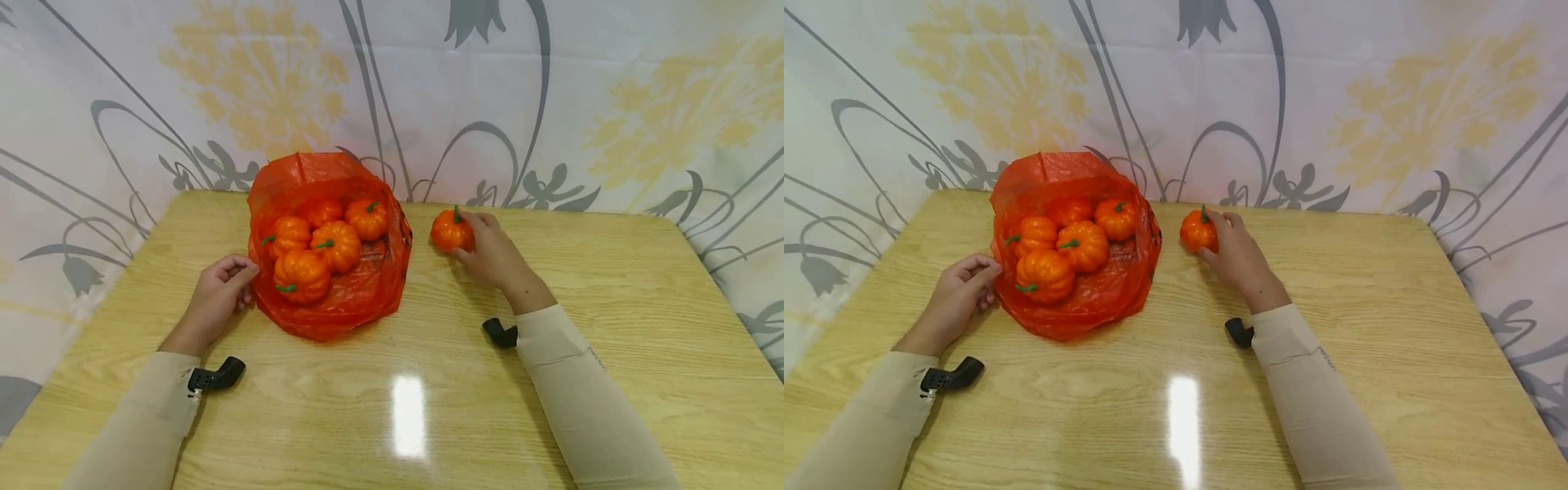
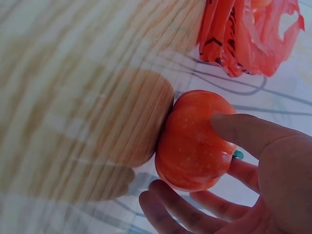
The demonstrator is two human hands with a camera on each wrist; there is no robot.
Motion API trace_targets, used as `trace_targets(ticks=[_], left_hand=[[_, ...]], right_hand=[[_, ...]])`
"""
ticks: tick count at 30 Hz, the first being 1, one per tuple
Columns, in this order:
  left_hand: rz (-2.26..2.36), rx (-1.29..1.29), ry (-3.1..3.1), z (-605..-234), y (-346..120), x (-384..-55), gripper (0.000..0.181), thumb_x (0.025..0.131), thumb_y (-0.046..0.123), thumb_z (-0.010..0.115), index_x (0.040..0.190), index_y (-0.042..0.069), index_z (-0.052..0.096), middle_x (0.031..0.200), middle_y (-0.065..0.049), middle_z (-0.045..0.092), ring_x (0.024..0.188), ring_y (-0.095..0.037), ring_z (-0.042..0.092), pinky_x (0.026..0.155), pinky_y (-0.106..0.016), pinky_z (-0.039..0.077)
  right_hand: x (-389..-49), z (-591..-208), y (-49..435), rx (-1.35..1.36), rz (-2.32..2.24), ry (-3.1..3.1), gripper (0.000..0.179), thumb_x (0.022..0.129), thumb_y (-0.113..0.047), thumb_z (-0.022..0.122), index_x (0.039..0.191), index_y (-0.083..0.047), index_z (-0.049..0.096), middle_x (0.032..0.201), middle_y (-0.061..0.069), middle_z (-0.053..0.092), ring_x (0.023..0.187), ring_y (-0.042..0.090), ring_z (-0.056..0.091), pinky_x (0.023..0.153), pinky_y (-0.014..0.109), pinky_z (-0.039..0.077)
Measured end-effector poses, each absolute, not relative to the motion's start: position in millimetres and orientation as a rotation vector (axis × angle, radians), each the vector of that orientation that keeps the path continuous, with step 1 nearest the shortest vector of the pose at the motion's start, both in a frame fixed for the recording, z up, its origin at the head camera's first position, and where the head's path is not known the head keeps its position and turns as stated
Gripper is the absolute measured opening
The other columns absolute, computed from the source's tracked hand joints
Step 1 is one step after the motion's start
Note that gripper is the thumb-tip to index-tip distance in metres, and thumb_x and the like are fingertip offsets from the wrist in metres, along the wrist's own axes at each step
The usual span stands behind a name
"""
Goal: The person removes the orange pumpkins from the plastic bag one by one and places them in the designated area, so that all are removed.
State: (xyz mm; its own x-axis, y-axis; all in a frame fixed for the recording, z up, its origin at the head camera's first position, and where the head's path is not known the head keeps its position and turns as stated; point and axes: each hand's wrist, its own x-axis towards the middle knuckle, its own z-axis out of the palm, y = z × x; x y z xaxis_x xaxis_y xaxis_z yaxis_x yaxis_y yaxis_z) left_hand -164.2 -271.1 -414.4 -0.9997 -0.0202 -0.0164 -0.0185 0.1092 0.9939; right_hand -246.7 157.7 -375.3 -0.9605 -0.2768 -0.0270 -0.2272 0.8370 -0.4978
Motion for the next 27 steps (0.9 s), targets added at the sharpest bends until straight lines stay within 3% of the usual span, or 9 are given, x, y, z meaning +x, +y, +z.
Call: trace_targets(ticks=[15, 20, 27], left_hand=[[-2.080, 0.026, -2.345, -413.9, -271.6, -164.7, 0.012, 0.100, 0.023, 0.062, 0.096, 0.011, 0.061, 0.064, 0.006, 0.054, 0.052, -0.008, 0.048, 0.046, -0.020, 0.043], [-2.085, 0.060, -2.355, -413.7, -269.8, -163.8, 0.014, 0.100, 0.021, 0.061, 0.099, 0.007, 0.060, 0.065, 0.006, 0.054, 0.053, -0.009, 0.049, 0.046, -0.020, 0.043], [-2.058, 0.066, -2.374, -412.3, -269.1, -163.6, 0.009, 0.100, 0.021, 0.061, 0.097, 0.012, 0.061, 0.066, 0.007, 0.054, 0.054, -0.009, 0.049, 0.047, -0.019, 0.043]], right_hand=[[-242.1, -372.2, 154.0, -0.354, -0.732, 2.990, 0.081, 0.094, -0.028, 0.067, 0.158, -0.010, 0.021, 0.157, 0.029, 0.026, 0.141, 0.051, 0.029, 0.111, 0.067, 0.034], [-237.7, -370.9, 146.6, -0.444, -0.842, 3.081, 0.075, 0.093, -0.023, 0.068, 0.155, -0.008, 0.029, 0.157, 0.027, 0.028, 0.144, 0.050, 0.026, 0.115, 0.065, 0.029], [-227.5, -362.6, 128.8, -0.589, -1.020, 3.194, 0.053, 0.093, -0.016, 0.067, 0.143, -0.008, 0.050, 0.153, 0.021, 0.037, 0.145, 0.043, 0.029, 0.119, 0.061, 0.025]])
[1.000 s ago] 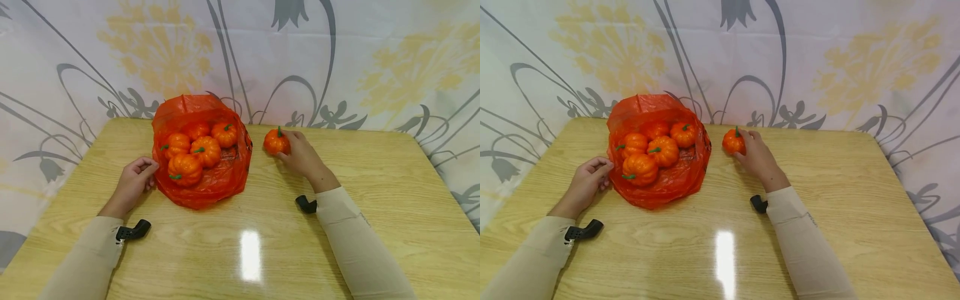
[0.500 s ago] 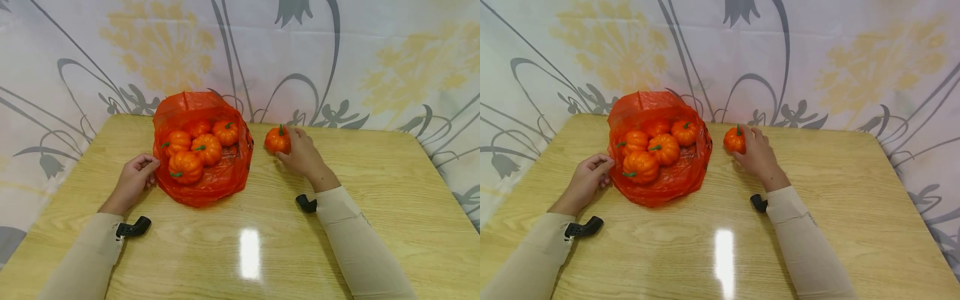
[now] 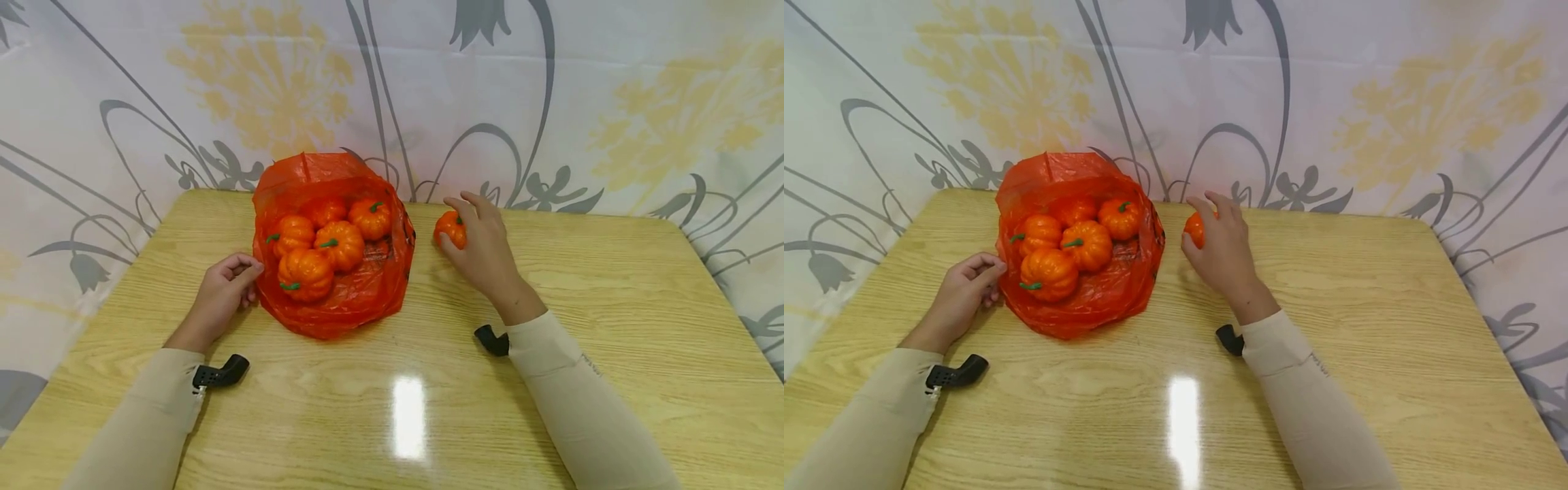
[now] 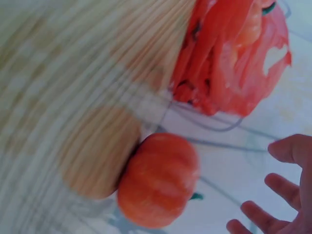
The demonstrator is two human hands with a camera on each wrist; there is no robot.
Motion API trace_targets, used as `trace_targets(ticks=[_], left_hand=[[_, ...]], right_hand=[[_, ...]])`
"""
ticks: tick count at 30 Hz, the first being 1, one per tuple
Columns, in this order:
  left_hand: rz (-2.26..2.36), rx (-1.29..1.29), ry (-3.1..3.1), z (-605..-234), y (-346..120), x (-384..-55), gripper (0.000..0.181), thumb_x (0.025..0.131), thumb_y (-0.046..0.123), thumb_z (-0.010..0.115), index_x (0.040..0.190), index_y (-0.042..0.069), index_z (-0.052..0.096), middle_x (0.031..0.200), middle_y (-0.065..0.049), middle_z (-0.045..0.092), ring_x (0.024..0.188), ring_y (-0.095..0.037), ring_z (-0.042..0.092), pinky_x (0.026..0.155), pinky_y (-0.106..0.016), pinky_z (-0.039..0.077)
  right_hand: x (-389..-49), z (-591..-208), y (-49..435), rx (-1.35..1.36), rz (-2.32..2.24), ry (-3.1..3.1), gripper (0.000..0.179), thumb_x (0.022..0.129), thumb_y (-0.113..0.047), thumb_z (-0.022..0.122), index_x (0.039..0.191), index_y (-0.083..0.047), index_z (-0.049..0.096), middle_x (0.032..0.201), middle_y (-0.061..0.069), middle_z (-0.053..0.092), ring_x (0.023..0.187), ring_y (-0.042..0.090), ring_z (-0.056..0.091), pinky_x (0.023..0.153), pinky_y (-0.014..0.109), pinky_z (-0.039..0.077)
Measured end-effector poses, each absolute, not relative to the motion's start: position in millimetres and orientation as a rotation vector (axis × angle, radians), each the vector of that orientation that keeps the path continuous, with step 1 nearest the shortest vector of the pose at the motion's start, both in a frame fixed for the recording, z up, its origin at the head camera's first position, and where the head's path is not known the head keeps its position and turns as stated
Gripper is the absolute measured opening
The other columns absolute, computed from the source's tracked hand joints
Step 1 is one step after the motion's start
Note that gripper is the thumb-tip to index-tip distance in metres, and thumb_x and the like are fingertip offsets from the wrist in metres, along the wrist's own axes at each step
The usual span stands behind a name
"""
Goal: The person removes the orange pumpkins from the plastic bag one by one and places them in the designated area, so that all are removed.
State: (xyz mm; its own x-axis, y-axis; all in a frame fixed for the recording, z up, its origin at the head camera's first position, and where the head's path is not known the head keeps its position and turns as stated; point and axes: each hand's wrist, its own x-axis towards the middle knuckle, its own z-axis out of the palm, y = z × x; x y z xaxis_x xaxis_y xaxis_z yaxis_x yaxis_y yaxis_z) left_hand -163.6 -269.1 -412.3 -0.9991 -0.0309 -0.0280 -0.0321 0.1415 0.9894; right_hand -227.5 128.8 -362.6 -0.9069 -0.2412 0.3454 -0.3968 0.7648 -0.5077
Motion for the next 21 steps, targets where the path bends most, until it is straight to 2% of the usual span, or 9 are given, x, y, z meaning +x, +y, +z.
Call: trace_targets(ticks=[5, 9, 15, 21], left_hand=[[2.069, -0.070, 2.358, -411.7, -269.4, -163.7, 0.012, 0.100, 0.020, 0.061, 0.099, 0.008, 0.061, 0.065, 0.007, 0.055, 0.053, -0.009, 0.049, 0.047, -0.020, 0.043], [2.059, -0.074, 2.360, -411.4, -269.4, -164.0, 0.009, 0.100, 0.021, 0.061, 0.097, 0.012, 0.061, 0.066, 0.007, 0.055, 0.053, -0.009, 0.049, 0.047, -0.020, 0.044], [2.059, -0.072, 2.357, -411.4, -268.6, -164.3, 0.008, 0.100, 0.021, 0.061, 0.095, 0.015, 0.061, 0.065, 0.007, 0.055, 0.053, -0.009, 0.049, 0.047, -0.019, 0.044], [2.059, -0.062, 2.367, -413.0, -269.1, -164.3, 0.008, 0.100, 0.022, 0.061, 0.096, 0.014, 0.061, 0.065, 0.007, 0.054, 0.054, -0.009, 0.049, 0.047, -0.019, 0.043]], right_hand=[[-216.4, -358.1, 113.7, 0.589, 0.894, -2.544, 0.045, 0.091, -0.011, 0.068, 0.134, -0.005, 0.058, 0.144, 0.022, 0.047, 0.137, 0.040, 0.039, 0.117, 0.059, 0.028], [-207.1, -356.8, 100.1, 0.694, 0.897, -2.473, 0.040, 0.090, -0.012, 0.068, 0.129, -0.003, 0.062, 0.138, 0.022, 0.052, 0.131, 0.040, 0.046, 0.111, 0.057, 0.036], [-196.3, -355.4, 84.3, 0.779, 0.882, -2.470, 0.039, 0.091, -0.014, 0.070, 0.127, -0.005, 0.063, 0.137, 0.020, 0.054, 0.130, 0.037, 0.048, 0.107, 0.054, 0.041], [-192.8, -350.1, 70.1, 0.817, 0.902, -2.486, 0.039, 0.090, -0.015, 0.071, 0.127, -0.005, 0.063, 0.137, 0.020, 0.054, 0.130, 0.037, 0.048, 0.111, 0.051, 0.040]])
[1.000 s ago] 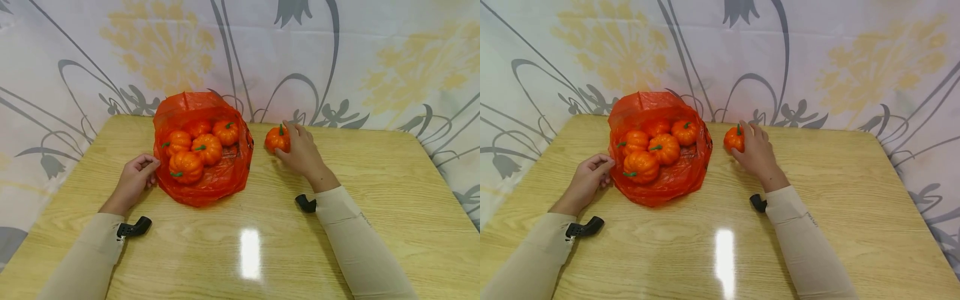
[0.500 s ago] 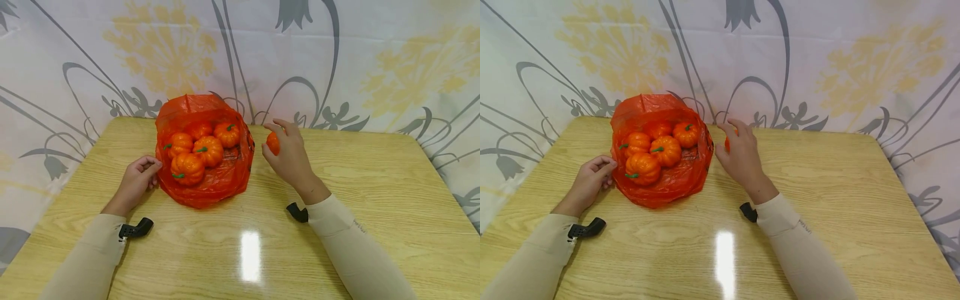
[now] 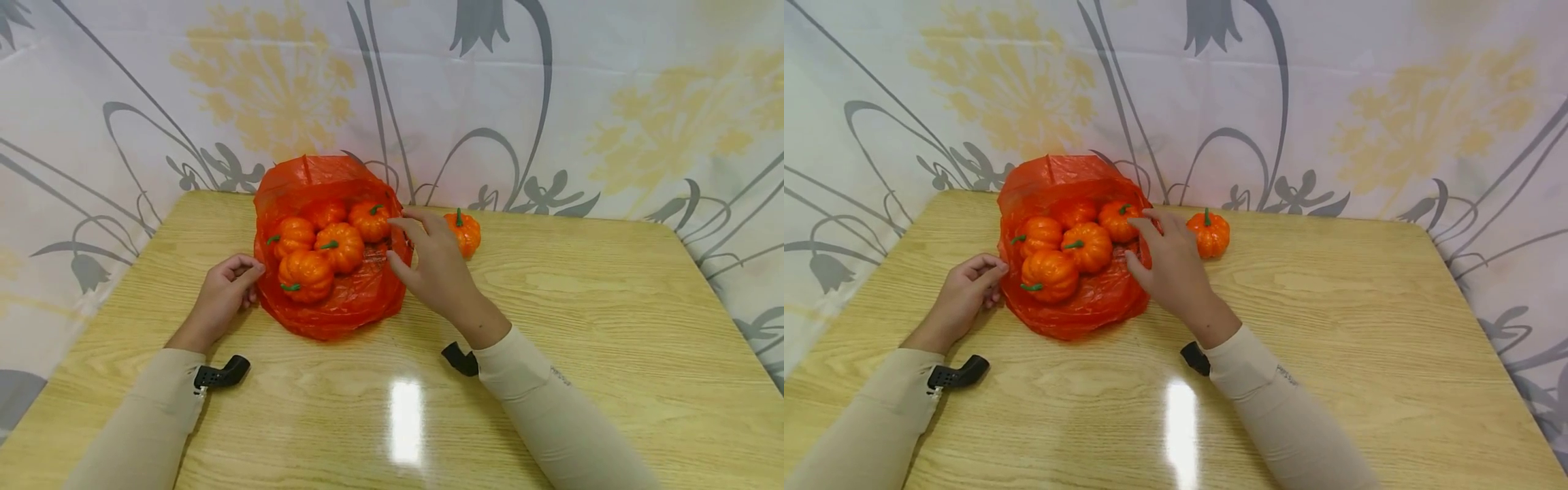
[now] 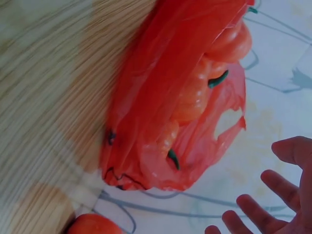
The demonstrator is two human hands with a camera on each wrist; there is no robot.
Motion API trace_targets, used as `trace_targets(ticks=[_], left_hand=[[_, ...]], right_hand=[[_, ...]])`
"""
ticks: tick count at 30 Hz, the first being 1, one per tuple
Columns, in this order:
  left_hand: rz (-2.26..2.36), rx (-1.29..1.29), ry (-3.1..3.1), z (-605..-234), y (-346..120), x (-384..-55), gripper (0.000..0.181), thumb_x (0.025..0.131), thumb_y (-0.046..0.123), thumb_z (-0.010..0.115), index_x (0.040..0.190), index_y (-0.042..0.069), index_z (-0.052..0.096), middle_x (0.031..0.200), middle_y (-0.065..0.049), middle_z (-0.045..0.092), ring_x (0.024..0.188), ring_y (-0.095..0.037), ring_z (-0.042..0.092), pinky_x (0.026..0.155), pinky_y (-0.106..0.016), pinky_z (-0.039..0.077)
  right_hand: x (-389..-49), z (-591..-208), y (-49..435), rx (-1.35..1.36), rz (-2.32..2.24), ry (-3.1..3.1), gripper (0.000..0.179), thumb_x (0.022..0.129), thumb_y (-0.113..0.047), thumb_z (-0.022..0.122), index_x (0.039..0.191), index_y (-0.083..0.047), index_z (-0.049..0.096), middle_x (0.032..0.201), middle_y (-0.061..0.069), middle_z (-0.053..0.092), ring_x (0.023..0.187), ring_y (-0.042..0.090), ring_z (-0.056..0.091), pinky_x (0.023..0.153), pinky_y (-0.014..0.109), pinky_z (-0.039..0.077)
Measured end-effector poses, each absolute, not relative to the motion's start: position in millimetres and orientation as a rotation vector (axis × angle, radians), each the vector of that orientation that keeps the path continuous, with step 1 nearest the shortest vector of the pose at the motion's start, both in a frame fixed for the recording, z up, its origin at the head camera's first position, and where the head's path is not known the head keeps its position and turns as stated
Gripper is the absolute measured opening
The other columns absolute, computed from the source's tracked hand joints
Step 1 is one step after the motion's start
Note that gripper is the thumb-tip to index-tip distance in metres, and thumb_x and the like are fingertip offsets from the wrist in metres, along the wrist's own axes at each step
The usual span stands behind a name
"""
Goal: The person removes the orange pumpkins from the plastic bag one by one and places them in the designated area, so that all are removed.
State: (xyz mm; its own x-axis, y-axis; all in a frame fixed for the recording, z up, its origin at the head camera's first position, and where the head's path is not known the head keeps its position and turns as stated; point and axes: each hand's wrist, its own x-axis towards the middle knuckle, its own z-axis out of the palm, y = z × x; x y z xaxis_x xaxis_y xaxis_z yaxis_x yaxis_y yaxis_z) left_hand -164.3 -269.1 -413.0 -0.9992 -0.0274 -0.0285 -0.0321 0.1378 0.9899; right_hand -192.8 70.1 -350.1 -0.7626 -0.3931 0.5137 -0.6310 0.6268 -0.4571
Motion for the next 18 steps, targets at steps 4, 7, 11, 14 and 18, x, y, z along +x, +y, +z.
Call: trace_targets(ticks=[4, 7, 11, 14, 18], left_hand=[[2.054, -0.073, 2.381, -413.6, -270.8, -163.2, 0.011, 0.101, 0.022, 0.061, 0.098, 0.012, 0.061, 0.065, 0.008, 0.054, 0.054, -0.009, 0.049, 0.047, -0.019, 0.042], [2.074, -0.074, 2.365, -414.0, -271.1, -163.3, 0.010, 0.100, 0.022, 0.061, 0.097, 0.012, 0.061, 0.065, 0.008, 0.055, 0.053, -0.008, 0.049, 0.046, -0.019, 0.042], [2.092, -0.070, 2.346, -414.4, -270.8, -163.9, 0.008, 0.100, 0.021, 0.062, 0.095, 0.015, 0.062, 0.066, 0.008, 0.055, 0.053, -0.007, 0.049, 0.046, -0.018, 0.043], [2.083, -0.068, 2.353, -414.7, -270.7, -164.5, 0.008, 0.100, 0.021, 0.062, 0.095, 0.015, 0.062, 0.067, 0.008, 0.055, 0.053, -0.007, 0.049, 0.046, -0.019, 0.043], [2.078, -0.060, 2.355, -414.7, -270.2, -165.3, 0.008, 0.100, 0.021, 0.062, 0.096, 0.014, 0.061, 0.067, 0.008, 0.055, 0.053, -0.008, 0.049, 0.046, -0.019, 0.043]], right_hand=[[-192.5, -347.4, 58.0, 0.838, 0.915, -2.514, 0.039, 0.091, -0.018, 0.071, 0.127, -0.006, 0.063, 0.138, 0.018, 0.053, 0.132, 0.036, 0.046, 0.112, 0.051, 0.039], [-192.0, -346.4, 48.9, 0.857, 0.927, -2.525, 0.039, 0.092, -0.019, 0.071, 0.128, -0.007, 0.062, 0.138, 0.017, 0.053, 0.133, 0.036, 0.046, 0.112, 0.050, 0.040], [-191.3, -346.3, 36.2, 0.885, 0.921, -2.542, 0.041, 0.093, -0.020, 0.070, 0.131, -0.008, 0.061, 0.140, 0.016, 0.053, 0.133, 0.035, 0.046, 0.113, 0.048, 0.039], [-190.2, -346.7, 26.6, 0.903, 0.914, -2.576, 0.044, 0.093, -0.022, 0.070, 0.134, -0.010, 0.059, 0.141, 0.015, 0.053, 0.133, 0.034, 0.046, 0.112, 0.049, 0.041], [-188.0, -346.2, 14.6, 0.939, 0.914, -2.631, 0.046, 0.094, -0.023, 0.069, 0.137, -0.012, 0.056, 0.142, 0.013, 0.051, 0.132, 0.032, 0.045, 0.109, 0.050, 0.042]])
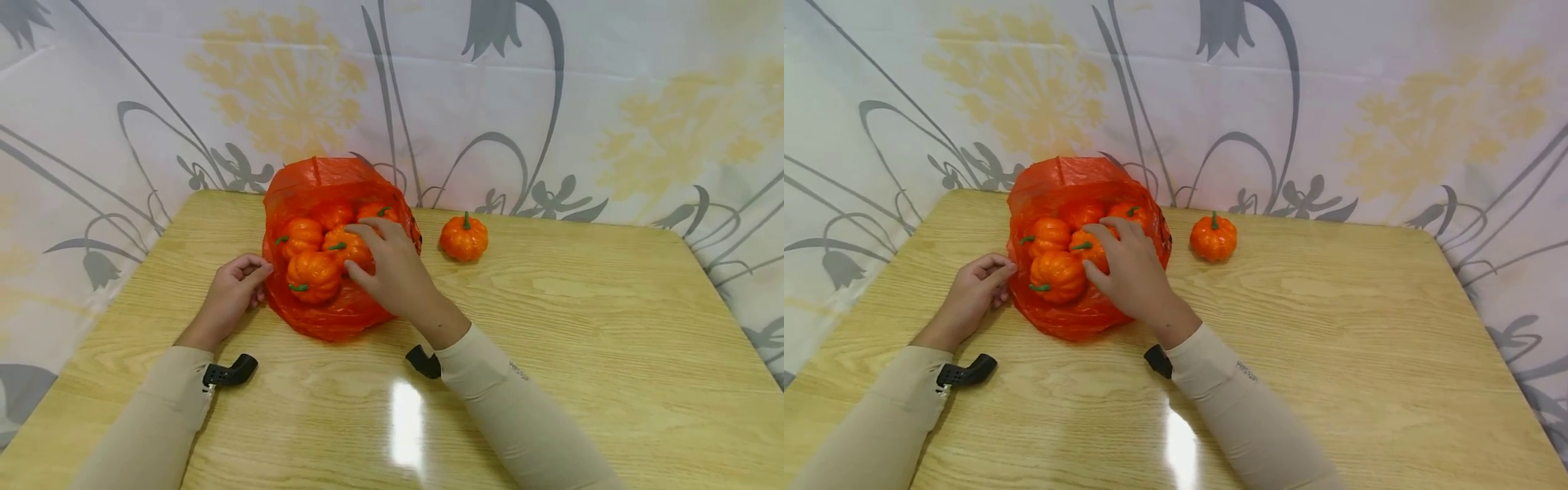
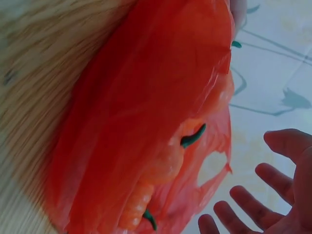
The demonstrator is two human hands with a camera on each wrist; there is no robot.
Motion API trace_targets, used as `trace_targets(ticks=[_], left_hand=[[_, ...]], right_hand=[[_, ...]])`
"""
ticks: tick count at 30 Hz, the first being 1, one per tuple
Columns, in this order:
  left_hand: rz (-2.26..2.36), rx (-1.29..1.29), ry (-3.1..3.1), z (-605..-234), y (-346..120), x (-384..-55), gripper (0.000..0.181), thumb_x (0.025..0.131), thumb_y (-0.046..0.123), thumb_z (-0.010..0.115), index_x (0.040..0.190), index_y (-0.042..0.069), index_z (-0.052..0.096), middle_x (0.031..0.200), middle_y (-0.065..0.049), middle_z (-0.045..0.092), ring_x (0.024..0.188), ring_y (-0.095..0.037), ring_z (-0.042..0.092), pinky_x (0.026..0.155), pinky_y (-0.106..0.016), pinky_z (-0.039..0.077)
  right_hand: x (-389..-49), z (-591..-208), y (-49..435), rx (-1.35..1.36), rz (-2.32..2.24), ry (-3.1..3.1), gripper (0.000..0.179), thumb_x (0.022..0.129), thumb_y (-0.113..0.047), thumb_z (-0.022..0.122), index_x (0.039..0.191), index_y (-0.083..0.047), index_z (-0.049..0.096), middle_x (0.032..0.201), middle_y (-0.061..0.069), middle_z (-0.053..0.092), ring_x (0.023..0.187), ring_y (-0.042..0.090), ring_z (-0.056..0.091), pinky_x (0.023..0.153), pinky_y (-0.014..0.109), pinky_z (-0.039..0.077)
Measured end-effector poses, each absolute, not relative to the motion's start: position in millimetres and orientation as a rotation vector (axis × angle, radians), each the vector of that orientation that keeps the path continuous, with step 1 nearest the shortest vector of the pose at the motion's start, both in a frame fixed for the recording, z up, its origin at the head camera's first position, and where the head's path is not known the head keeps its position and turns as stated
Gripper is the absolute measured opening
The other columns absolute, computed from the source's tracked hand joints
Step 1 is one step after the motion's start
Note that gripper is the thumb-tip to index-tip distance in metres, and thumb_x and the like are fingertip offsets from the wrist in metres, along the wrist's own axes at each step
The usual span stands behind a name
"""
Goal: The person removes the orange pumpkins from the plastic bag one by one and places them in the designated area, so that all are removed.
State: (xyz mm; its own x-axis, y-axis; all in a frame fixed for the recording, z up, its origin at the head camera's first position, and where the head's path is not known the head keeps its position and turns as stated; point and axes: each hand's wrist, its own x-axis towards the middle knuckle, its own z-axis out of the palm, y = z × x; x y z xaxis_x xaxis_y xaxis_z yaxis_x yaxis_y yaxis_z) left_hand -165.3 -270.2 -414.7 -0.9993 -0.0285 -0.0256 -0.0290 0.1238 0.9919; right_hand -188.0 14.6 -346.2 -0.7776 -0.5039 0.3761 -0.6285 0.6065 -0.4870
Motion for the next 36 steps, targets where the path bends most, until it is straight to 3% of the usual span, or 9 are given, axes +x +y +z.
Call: trace_targets(ticks=[8, 15, 24, 30, 36], left_hand=[[2.090, -0.058, 2.348, -413.9, -268.8, -165.0, 0.012, 0.100, 0.020, 0.062, 0.097, 0.008, 0.060, 0.065, 0.008, 0.054, 0.052, -0.007, 0.048, 0.046, -0.019, 0.043], [2.118, -0.050, 2.310, -415.1, -268.4, -166.2, 0.013, 0.100, 0.020, 0.062, 0.097, 0.008, 0.059, 0.065, 0.007, 0.054, 0.052, -0.007, 0.048, 0.046, -0.020, 0.044], [2.088, -0.060, 2.332, -414.3, -268.9, -166.4, 0.017, 0.100, 0.021, 0.061, 0.100, 0.004, 0.058, 0.065, 0.007, 0.055, 0.052, -0.008, 0.049, 0.047, -0.020, 0.045], [2.083, -0.065, 2.332, -414.5, -269.4, -166.9, 0.017, 0.101, 0.021, 0.061, 0.100, 0.005, 0.058, 0.065, 0.006, 0.054, 0.053, -0.008, 0.049, 0.046, -0.020, 0.044], [2.072, -0.076, 2.336, -415.0, -270.1, -166.4, 0.017, 0.101, 0.022, 0.061, 0.099, 0.006, 0.058, 0.065, 0.007, 0.054, 0.053, -0.008, 0.049, 0.046, -0.020, 0.044]], right_hand=[[-185.9, -347.9, -6.5, 1.031, 0.889, -2.682, 0.050, 0.095, -0.026, 0.069, 0.141, -0.015, 0.052, 0.146, 0.011, 0.048, 0.130, 0.031, 0.048, 0.108, 0.046, 0.045], [-184.3, -353.5, -18.8, 1.113, 0.813, -2.788, 0.059, 0.096, -0.031, 0.068, 0.149, -0.020, 0.045, 0.155, 0.009, 0.040, 0.139, 0.034, 0.043, 0.114, 0.052, 0.040], [-183.3, -360.0, -22.1, 1.241, 0.684, -2.892, 0.068, 0.097, -0.033, 0.066, 0.156, -0.025, 0.034, 0.163, 0.005, 0.030, 0.142, 0.038, 0.042, 0.116, 0.050, 0.039], [-183.7, -361.4, -21.7, 1.251, 0.686, -2.898, 0.068, 0.096, -0.031, 0.068, 0.155, -0.025, 0.035, 0.158, 0.007, 0.037, 0.142, 0.037, 0.042, 0.116, 0.049, 0.038], [-183.3, -361.2, -22.0, 1.266, 0.720, -2.865, 0.062, 0.097, -0.028, 0.067, 0.152, -0.021, 0.041, 0.149, 0.008, 0.045, 0.133, 0.026, 0.049, 0.112, 0.039, 0.044]])
